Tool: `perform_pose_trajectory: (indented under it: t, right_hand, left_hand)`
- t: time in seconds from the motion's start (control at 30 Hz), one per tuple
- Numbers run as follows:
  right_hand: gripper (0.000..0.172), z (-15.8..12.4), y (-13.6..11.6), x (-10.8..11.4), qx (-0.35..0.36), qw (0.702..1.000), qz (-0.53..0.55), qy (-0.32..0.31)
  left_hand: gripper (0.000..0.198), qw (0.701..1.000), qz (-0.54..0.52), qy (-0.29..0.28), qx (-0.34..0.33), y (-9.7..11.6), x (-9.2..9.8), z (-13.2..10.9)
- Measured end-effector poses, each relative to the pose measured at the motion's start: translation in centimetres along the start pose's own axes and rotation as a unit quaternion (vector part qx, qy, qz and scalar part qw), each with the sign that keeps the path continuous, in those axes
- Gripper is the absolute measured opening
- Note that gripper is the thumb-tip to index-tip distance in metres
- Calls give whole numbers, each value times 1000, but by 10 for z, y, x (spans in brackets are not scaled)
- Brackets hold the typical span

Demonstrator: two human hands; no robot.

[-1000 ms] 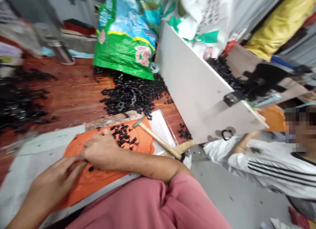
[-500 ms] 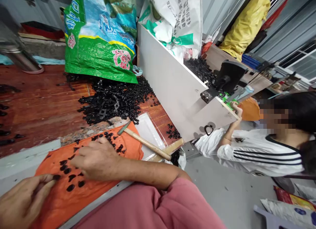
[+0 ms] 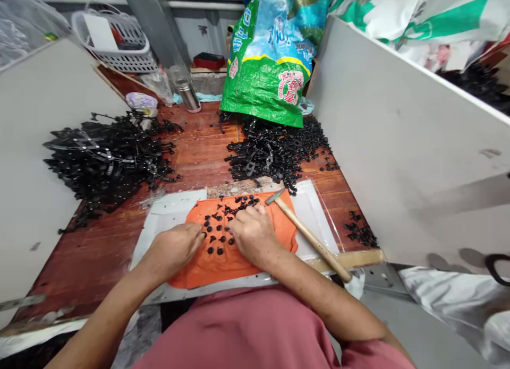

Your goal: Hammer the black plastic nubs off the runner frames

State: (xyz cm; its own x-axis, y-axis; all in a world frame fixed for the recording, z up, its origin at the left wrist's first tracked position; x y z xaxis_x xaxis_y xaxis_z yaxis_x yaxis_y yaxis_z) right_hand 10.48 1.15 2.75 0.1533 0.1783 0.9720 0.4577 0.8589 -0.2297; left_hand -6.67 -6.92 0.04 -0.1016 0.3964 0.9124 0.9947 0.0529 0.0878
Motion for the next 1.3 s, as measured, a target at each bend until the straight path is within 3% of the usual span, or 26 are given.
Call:
perform_pose_trajectory:
  t: [0.17,0.3,0.53,0.77,0.9,1.07,1.2,1.3]
  right_hand:
    - [21,32,-17,-12,23,998,-34,-45]
    - [23,45,-18,-18,17,995,-47,-84]
    - [17,49,1,-11,-27,998,-26,-56]
    - [22,64,-6,-18,9,996,-79,-46]
    - [21,59,1,-10,11,997,-65,-39]
    - [18,35,29,21,-33,999,-6,42]
    - [18,8,29,21,3,1000,11,3]
    - [19,-7,17,12,22,1000,15,-15]
  left_hand:
    - [32,998,-39,30,34,-11,17,4]
    - [18,994,-86,44,47,-14,19,15]
    - [22,993,-64,82,52,-9,7,21]
    - [16,988,-90,122,40,-8,22,23]
    - [19,994,-66,85,27,0,23,37]
    - [28,993,-9,118,25,8,23,41]
    - [26,991,6,135,7,10,22,28]
    - [22,988,-39,145,-20,14,22,19]
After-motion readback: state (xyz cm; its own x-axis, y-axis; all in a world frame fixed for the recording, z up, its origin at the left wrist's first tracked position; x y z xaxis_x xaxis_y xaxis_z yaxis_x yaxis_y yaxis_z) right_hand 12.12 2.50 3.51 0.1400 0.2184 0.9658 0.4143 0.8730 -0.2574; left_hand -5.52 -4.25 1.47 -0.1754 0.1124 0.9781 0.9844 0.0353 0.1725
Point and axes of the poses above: each hand's wrist, its own z-axis towards the middle knuckle, its own x-axis out of the back of the hand, y = z × x, the point moved 5 cm from there along z, towards the middle knuckle, and after that the axes turned 11 degrees about -y, right-handed, at the moved point
